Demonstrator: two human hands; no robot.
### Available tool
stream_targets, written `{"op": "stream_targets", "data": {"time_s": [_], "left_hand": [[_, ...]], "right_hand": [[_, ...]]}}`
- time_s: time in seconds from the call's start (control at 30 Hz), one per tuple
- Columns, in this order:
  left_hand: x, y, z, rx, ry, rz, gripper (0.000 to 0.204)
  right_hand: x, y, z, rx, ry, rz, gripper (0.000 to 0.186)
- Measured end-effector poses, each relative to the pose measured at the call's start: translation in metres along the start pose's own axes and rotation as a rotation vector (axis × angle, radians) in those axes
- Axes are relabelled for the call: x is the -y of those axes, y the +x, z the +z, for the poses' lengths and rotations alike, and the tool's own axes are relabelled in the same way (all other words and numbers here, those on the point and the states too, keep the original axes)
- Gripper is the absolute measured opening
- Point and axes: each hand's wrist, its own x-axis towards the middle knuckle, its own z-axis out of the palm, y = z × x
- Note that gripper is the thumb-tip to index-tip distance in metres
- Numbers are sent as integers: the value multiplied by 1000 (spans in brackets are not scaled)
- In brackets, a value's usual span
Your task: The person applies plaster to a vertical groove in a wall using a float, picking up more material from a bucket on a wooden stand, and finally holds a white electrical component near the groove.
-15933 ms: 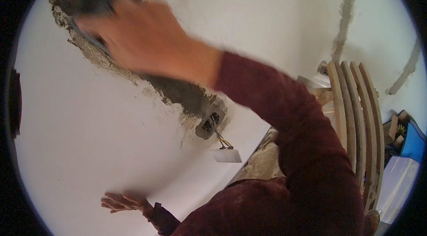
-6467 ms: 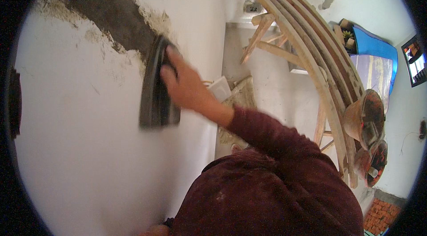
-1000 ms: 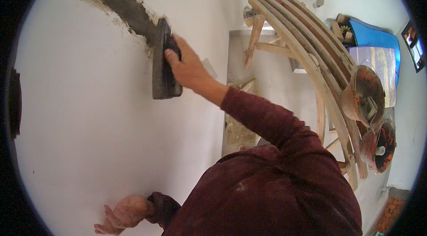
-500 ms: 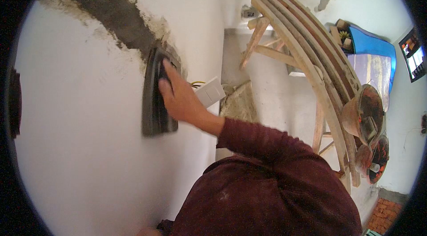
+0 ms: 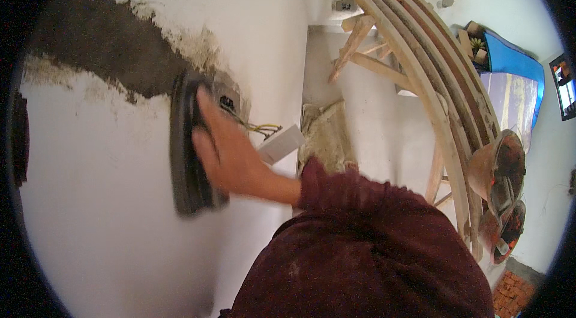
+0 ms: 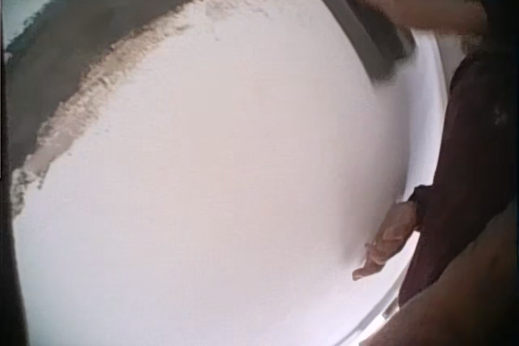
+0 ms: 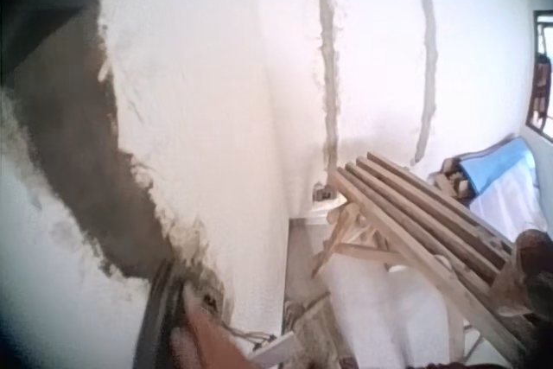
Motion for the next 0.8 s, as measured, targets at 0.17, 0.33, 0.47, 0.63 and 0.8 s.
{"op": "stream_targets", "data": {"time_s": [0.17,0.33,0.47,0.63,0.8], "left_hand": [[-2,0,2,18,0,2,33],[-5,3,10,18,10,3,33],[-2,2,6,22,16,-8,33],[-5,4,8,15,25,0,33],[-3,2,4,29,48,0,33]], "right_hand": [[3,38,-21,92,218,196,62],[16,-5,-12,121,-38,-29,62],[-3,49,-20,3,102,103,59],[0,14,-10,2,-8,-116,62],[-8,50,-18,1,45,63,60]]}}
